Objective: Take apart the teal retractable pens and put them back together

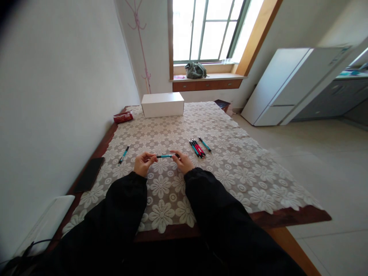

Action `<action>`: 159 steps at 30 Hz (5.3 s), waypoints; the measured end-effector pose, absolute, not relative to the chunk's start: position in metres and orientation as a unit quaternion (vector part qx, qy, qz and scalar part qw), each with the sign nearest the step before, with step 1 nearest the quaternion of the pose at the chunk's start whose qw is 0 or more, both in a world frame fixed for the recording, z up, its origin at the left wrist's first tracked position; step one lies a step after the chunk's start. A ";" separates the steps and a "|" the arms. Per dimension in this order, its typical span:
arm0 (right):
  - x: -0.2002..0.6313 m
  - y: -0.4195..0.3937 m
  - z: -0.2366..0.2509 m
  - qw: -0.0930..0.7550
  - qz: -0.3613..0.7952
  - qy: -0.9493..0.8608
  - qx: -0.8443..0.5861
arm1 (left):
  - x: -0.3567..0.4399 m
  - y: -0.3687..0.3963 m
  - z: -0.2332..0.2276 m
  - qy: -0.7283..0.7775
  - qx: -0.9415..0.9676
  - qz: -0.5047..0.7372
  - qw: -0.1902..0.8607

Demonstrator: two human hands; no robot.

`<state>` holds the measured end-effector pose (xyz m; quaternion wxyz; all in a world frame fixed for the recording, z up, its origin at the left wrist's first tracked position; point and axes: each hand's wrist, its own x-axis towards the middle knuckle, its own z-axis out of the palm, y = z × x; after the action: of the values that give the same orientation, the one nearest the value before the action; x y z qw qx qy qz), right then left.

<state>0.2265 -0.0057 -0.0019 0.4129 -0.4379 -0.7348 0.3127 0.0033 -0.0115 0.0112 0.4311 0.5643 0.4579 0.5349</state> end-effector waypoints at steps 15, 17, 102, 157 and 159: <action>0.254 -0.001 0.010 0.157 -0.015 -0.687 -0.709 | 0.005 -0.004 0.005 0.474 0.529 0.511 0.484; 0.260 0.000 0.011 0.159 -0.037 -0.672 -0.722 | 0.005 -0.004 0.005 0.473 0.534 0.509 0.482; 0.240 -0.008 0.014 0.327 0.162 -0.801 -0.475 | -0.014 0.005 0.015 0.430 0.492 0.506 0.563; 0.225 -0.014 0.000 0.195 0.138 -0.858 -0.454 | -0.004 -0.014 0.008 0.485 0.824 0.231 0.182; 0.225 -0.014 0.000 0.205 0.138 -0.859 -0.449 | -0.005 -0.014 0.009 0.488 0.831 0.212 0.163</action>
<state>0.2249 -0.0137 -0.0002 0.2048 -0.4492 -0.8587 0.1375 -0.0046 -0.0142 0.0085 0.1631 0.8305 0.4885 0.2121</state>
